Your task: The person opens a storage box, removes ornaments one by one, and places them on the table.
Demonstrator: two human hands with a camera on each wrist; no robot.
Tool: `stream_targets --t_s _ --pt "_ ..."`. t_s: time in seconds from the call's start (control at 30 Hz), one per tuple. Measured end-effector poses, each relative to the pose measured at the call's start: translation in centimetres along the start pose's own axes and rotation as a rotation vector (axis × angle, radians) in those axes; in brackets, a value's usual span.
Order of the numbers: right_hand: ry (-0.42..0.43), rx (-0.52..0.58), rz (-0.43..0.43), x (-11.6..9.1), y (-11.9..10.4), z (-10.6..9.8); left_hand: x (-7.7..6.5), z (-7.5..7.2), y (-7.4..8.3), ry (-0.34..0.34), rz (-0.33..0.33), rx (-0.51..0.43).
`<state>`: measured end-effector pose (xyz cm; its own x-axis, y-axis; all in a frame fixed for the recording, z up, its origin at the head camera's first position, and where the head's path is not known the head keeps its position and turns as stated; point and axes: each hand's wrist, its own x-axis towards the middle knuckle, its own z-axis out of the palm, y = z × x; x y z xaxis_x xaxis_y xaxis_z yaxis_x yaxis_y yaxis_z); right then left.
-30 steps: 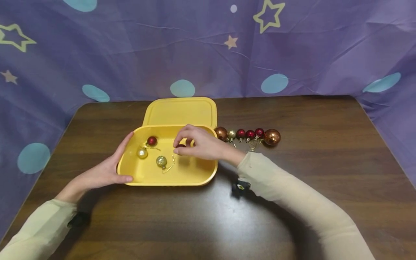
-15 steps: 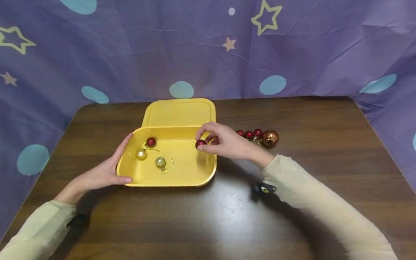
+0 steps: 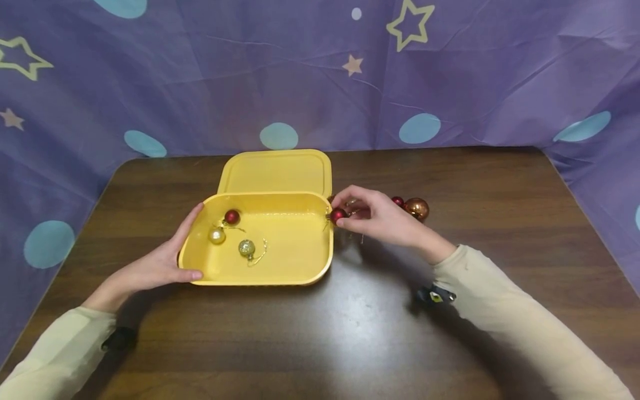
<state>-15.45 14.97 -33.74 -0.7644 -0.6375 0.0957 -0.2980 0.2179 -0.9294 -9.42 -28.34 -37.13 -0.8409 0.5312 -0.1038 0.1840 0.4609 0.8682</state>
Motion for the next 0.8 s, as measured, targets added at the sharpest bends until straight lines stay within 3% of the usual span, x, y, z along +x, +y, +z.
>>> stream_targets --t_s 0.43,0.8 --pt "0.144 -0.166 0.004 -3.6 1.8 -1.7 0.0 -0.1 0.1 -0.003 0.01 -0.002" --pt "0.302 -0.476 -0.082 -5.5 3.2 -3.1 0.0 -0.1 0.0 -0.006 -0.005 -0.01"
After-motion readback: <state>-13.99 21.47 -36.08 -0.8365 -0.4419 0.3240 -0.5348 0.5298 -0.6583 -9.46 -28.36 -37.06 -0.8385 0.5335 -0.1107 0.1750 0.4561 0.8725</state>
